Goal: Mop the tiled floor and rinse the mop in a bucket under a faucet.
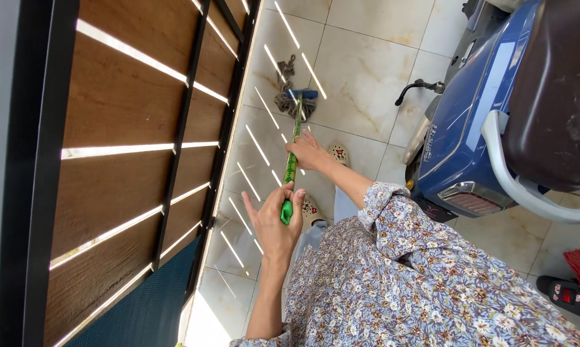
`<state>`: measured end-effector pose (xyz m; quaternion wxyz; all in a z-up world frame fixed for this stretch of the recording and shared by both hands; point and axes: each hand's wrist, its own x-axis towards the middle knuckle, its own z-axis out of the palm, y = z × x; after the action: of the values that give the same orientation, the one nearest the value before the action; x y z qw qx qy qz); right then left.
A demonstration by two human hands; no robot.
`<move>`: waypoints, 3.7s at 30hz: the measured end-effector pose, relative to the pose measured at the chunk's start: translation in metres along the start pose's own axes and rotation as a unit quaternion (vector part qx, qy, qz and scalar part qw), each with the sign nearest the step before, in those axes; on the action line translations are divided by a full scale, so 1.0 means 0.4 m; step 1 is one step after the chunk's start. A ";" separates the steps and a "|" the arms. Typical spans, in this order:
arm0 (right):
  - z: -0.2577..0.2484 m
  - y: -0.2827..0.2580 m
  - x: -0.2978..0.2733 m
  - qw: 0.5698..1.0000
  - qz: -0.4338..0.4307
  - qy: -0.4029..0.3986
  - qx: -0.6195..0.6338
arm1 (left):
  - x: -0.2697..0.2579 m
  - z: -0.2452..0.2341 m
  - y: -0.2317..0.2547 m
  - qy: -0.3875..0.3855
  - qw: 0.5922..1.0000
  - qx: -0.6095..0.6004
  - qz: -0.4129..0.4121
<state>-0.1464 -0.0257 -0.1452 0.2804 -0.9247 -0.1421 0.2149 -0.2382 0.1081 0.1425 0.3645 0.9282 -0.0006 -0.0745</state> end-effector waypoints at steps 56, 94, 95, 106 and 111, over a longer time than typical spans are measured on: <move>-0.304 0.799 -0.118 0.923 0.373 0.085 -0.036 | 0.517 0.651 0.170 -0.309 0.925 -0.222 0.011; 0.025 0.070 -0.029 0.997 0.032 0.074 -0.003 | 0.024 0.056 -0.017 -0.038 0.999 -0.034 0.005; 0.026 0.048 -0.046 0.997 0.024 0.071 -0.008 | 0.010 0.045 -0.023 -0.036 0.999 -0.024 0.003; 0.026 0.094 -0.161 0.990 0.106 -0.011 -0.091 | -0.053 0.161 -0.154 -0.128 0.968 -0.215 -0.017; 0.026 0.250 -0.174 0.979 0.184 0.025 -0.085 | 0.014 0.268 -0.136 -0.190 0.957 -0.221 0.000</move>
<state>-0.1976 -0.1281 -0.1888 0.1602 -0.9604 0.0202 0.2270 -0.2504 0.0751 0.0275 0.5538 0.7932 -0.0530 -0.2476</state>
